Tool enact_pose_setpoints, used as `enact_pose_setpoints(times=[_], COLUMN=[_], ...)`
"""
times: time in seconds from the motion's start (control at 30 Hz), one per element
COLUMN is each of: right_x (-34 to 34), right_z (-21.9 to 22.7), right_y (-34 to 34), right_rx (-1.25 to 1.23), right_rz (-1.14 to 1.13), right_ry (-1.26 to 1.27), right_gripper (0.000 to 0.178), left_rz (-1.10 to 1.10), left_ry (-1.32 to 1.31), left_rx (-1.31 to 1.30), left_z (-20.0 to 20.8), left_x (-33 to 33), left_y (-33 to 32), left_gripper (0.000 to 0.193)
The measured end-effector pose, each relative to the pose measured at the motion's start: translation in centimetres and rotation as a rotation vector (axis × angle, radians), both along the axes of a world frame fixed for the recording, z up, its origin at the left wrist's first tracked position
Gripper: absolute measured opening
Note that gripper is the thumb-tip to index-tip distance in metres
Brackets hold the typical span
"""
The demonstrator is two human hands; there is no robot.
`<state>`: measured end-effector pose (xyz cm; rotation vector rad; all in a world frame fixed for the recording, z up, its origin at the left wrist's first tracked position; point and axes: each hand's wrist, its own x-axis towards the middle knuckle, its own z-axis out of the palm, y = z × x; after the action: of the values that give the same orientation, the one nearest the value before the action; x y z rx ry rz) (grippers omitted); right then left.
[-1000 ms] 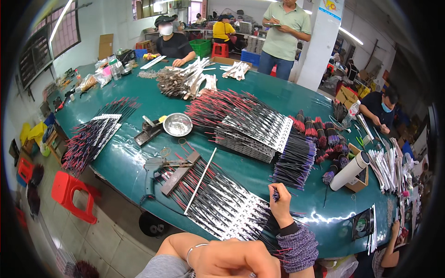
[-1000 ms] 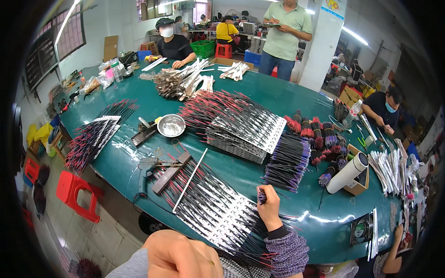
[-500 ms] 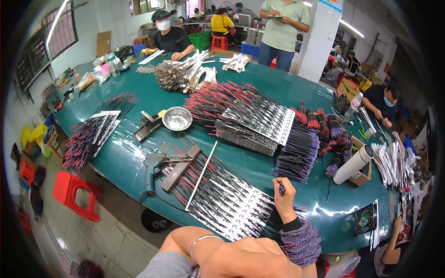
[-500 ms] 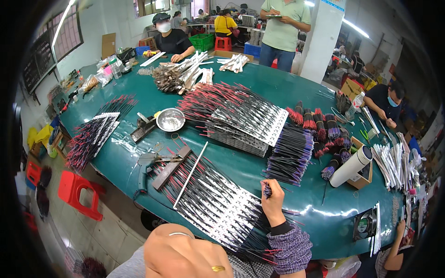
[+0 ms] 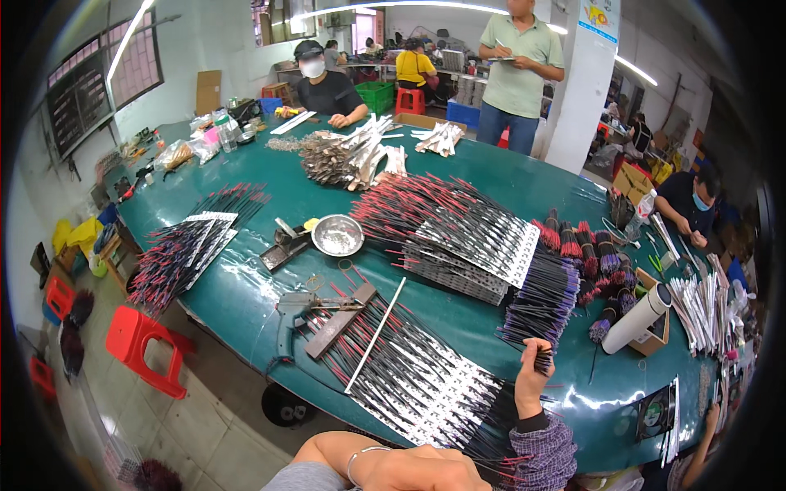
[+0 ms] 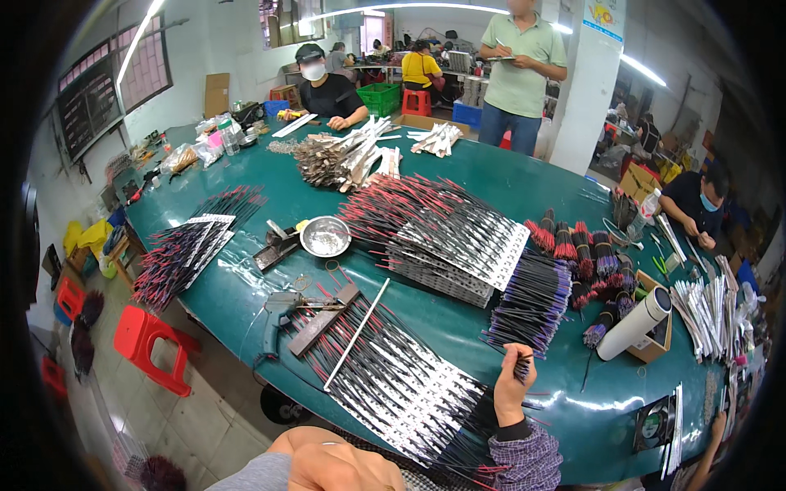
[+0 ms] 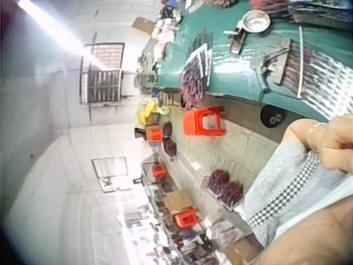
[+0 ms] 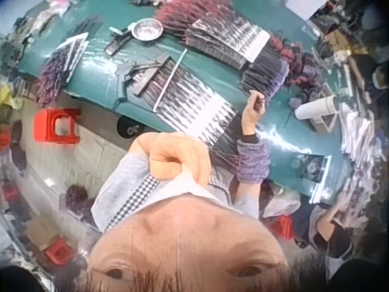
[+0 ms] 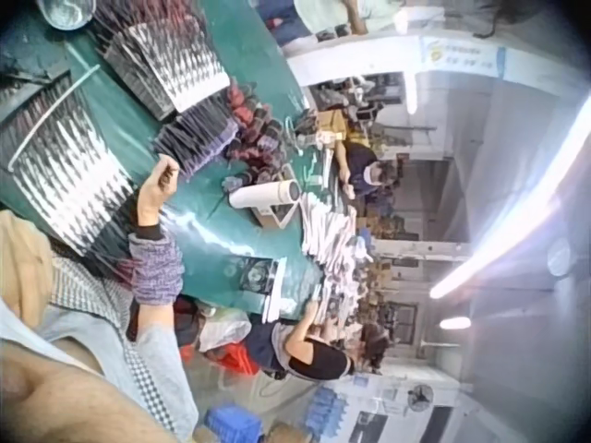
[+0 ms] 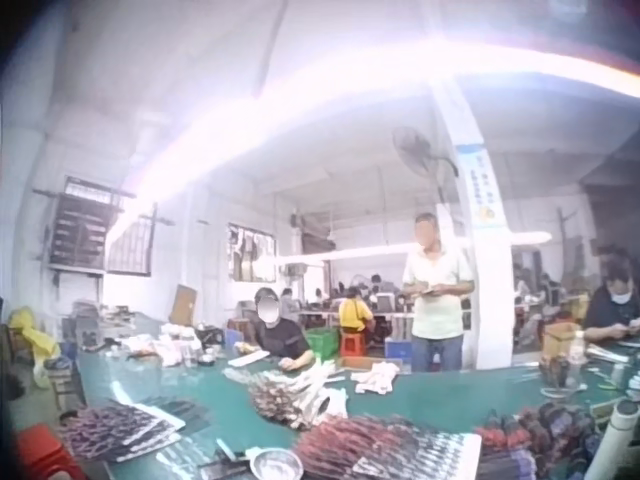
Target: The person solders wires onto circuit board panels using a soldering iron and aligns the wires on the board with a stick.
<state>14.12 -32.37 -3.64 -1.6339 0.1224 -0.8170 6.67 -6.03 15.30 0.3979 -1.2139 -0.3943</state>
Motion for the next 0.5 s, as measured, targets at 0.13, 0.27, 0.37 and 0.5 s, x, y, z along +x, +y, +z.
enact_pose_setpoints(times=[0.13,0.27,0.37,0.5], right_x=[0.5,0.9,1.0,0.8], right_z=[-0.8,-1.0,-1.1,-0.8], right_y=[-0.9,-1.2,-1.9,-1.6], right_rx=[0.018,0.048,0.126,0.151], right_rz=[0.005,-0.077,-0.066,-0.055], right_ry=[0.073,0.03,0.03,0.092], right_gripper=[0.015,0.016,0.015,0.015], left_rz=[-0.068,0.077,0.073,-0.084], left_ry=[0.036,0.22,0.26,0.229], left_rx=[-0.018,0.038,-0.072,-0.154], left_z=[0.7,0.8,0.4,-0.2], left_x=[0.3,-1.0,-1.4,-1.1], left_y=[-0.2,0.3,-0.7,-1.4], left_gripper=[0.023,0.027,0.028,0.027])
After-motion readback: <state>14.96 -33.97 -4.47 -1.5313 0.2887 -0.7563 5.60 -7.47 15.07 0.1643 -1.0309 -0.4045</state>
